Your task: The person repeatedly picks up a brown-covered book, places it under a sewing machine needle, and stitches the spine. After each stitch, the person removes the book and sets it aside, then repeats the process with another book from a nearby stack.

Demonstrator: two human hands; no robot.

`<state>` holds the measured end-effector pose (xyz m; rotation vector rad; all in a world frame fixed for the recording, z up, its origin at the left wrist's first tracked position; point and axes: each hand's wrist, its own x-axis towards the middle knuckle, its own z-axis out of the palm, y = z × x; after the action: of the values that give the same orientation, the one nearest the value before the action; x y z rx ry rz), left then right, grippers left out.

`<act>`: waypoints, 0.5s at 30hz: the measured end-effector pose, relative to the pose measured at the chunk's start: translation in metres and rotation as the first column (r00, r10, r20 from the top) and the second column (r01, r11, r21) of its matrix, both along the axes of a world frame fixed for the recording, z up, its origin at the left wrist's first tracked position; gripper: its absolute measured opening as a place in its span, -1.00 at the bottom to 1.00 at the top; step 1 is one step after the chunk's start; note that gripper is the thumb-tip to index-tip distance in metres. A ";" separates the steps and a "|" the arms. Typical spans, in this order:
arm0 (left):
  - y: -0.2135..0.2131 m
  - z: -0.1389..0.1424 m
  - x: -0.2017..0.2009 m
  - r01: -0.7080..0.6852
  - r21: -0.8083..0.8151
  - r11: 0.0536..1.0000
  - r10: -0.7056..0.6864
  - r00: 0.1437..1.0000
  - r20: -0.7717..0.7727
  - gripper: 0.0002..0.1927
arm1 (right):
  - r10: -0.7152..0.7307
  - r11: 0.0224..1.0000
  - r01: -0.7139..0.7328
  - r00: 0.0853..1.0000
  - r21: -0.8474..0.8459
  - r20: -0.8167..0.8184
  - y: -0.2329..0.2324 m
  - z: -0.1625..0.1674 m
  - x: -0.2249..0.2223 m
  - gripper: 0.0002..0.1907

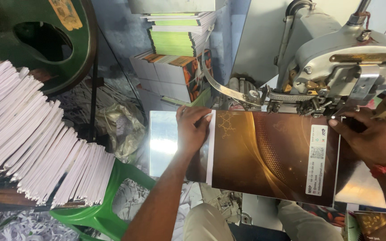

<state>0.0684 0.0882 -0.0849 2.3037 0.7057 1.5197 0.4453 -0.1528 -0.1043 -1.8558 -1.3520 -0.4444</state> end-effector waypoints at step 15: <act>-0.008 0.004 -0.005 0.003 0.028 1.000 -0.003 1.000 0.000 -0.81 | -0.001 1.000 0.001 1.000 -0.011 0.001 -0.006 0.001 0.002 -0.61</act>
<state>0.0635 0.0800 -0.0812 2.3239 0.6851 1.5379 0.4473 -0.1584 -0.1033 -1.8653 -1.3568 -0.4387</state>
